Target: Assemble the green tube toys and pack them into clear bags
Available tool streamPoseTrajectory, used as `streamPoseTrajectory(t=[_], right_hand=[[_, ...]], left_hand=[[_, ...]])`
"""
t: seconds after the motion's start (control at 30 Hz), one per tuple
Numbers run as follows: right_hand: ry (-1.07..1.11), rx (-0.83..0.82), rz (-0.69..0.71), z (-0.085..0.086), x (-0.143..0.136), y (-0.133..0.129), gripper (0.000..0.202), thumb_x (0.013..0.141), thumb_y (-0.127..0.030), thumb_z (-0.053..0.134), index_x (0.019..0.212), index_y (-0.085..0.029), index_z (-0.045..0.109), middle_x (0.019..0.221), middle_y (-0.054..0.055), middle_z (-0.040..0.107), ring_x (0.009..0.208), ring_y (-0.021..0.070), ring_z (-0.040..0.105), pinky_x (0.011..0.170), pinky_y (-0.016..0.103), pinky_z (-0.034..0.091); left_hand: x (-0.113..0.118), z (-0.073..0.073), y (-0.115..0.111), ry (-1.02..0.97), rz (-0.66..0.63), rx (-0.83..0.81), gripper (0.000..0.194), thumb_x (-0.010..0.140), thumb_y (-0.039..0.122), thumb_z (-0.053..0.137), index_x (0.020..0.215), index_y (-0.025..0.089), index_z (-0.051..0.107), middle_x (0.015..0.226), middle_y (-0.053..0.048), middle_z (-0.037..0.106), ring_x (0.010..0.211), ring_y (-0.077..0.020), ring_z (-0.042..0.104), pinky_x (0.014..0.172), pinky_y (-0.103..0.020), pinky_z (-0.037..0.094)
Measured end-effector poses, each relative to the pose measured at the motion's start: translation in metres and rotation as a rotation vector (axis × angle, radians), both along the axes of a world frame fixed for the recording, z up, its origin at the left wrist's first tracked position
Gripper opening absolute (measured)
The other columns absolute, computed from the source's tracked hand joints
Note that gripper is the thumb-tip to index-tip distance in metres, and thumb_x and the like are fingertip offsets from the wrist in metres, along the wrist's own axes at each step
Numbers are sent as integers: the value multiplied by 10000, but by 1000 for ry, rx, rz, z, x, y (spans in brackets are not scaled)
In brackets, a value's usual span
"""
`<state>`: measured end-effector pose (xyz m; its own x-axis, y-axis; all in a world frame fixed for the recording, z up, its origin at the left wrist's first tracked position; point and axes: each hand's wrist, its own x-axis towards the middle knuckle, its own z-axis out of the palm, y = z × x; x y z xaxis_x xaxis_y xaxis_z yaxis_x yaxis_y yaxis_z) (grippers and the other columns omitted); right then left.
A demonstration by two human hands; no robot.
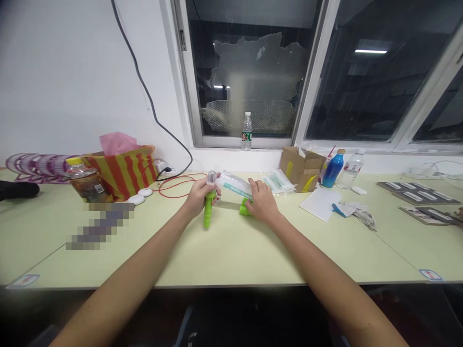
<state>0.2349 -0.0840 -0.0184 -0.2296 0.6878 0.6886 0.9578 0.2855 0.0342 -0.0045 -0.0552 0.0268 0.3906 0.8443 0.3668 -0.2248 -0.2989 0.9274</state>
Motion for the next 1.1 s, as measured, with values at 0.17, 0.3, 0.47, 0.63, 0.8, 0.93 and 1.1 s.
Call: streamPoseTrajectory(t=[0.17, 0.3, 0.47, 0.63, 0.8, 0.93, 1.1], right_hand=[[2, 7, -65, 4, -23, 2, 763, 803, -363, 610, 1438, -56, 317, 1195, 202, 531, 1081, 344, 472, 922, 460, 381], [69, 32, -83, 13, -43, 4, 701, 823, -404, 615, 1386, -65, 372, 1130, 186, 568, 1035, 331, 504, 889, 437, 403], [114, -20, -49, 17, -36, 0, 480, 837, -312, 589, 1265, -133, 467, 1108, 150, 604, 1014, 294, 551, 860, 376, 424], [86, -74, -90, 17, -23, -11, 435, 846, -333, 603, 1227, -159, 483, 1116, 137, 622, 992, 280, 579, 831, 355, 423], [46, -170, -170, 20, -31, -19, 361, 858, -348, 608, 1158, -178, 501, 1052, 122, 644, 924, 261, 609, 732, 324, 404], [-8, -205, -165, 20, -37, -20, 303, 852, -322, 611, 1097, -179, 505, 996, 108, 650, 867, 256, 622, 698, 328, 389], [-10, -168, -135, 18, -38, -21, 331, 834, -323, 639, 1090, -176, 488, 1006, 105, 645, 889, 263, 619, 715, 335, 391]], left_hand=[[8, -1, -3, -107, -57, -80, 500, 806, 351, 611, 1225, 94, 520, 684, -36, 653, 416, -113, 509, 414, -257, 378], [17, 2, -17, -104, -137, -137, 533, 799, 366, 610, 1242, 85, 515, 667, -41, 648, 408, -120, 510, 414, -262, 385], [18, 3, -21, -47, -96, -138, 486, 802, 367, 606, 1212, 111, 550, 622, -25, 628, 381, -108, 483, 379, -239, 351], [21, 2, -15, -10, 22, -160, 391, 738, 333, 671, 1061, 122, 604, 673, -28, 618, 451, -106, 521, 367, -222, 362], [21, 22, -25, -342, 179, -115, 264, 730, 382, 663, 796, 191, 492, 676, 23, 505, 501, -89, 506, 381, -208, 349], [16, 54, -34, -582, 187, -1, 315, 791, 461, 606, 756, 206, 423, 685, 23, 453, 567, -94, 520, 475, -217, 405], [23, 74, -19, -664, 301, 167, 324, 793, 445, 692, 816, 215, 466, 703, 12, 491, 634, -99, 531, 602, -230, 453]])
